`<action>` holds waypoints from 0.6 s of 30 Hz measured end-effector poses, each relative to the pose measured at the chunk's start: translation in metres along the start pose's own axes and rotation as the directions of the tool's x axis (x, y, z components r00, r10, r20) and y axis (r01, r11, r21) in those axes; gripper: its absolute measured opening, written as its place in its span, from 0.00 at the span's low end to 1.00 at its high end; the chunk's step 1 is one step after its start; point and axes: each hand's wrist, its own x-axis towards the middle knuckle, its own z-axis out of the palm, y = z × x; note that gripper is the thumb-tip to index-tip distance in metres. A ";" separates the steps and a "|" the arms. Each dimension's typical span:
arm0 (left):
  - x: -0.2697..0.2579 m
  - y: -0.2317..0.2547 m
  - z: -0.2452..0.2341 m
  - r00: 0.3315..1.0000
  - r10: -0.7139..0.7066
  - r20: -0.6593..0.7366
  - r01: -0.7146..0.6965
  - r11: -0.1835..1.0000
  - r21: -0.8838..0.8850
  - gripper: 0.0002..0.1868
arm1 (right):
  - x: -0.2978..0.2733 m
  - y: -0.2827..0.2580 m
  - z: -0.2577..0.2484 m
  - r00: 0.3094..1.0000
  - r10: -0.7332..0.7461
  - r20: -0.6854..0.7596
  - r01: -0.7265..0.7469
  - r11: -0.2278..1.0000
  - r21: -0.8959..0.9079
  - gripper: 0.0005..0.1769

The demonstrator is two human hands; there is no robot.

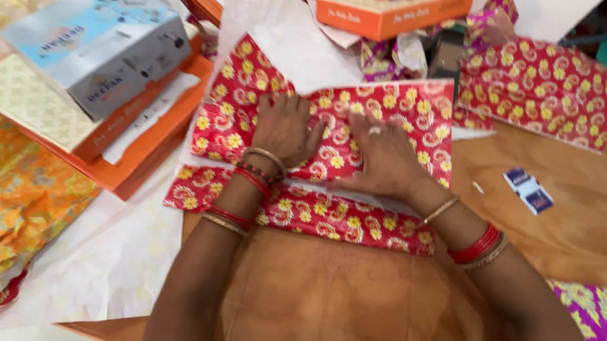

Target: The person wraps several small boxes with patterned gift paper on a wooden table. They fold the paper around each box, smooth the edges, and place the wrapped items aside. The person handles multiple boxes and sheets of paper throughout the clip.

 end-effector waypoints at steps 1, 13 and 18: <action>-0.003 0.001 -0.001 1.000 0.009 -0.023 -0.009 1.000 0.002 0.27 | -0.002 0.003 -0.002 0.999 0.032 -0.013 -0.031 0.999 0.031 0.71; -0.047 0.018 -0.036 0.879 0.104 -0.466 -0.125 0.992 -0.014 0.25 | -0.004 -0.007 -0.031 0.971 -0.154 -0.181 0.116 0.972 -0.205 0.51; -0.059 0.020 -0.053 0.905 0.115 -0.409 -0.124 0.992 0.005 0.22 | -0.025 -0.016 -0.030 0.990 -0.069 -0.120 0.077 0.995 0.063 0.55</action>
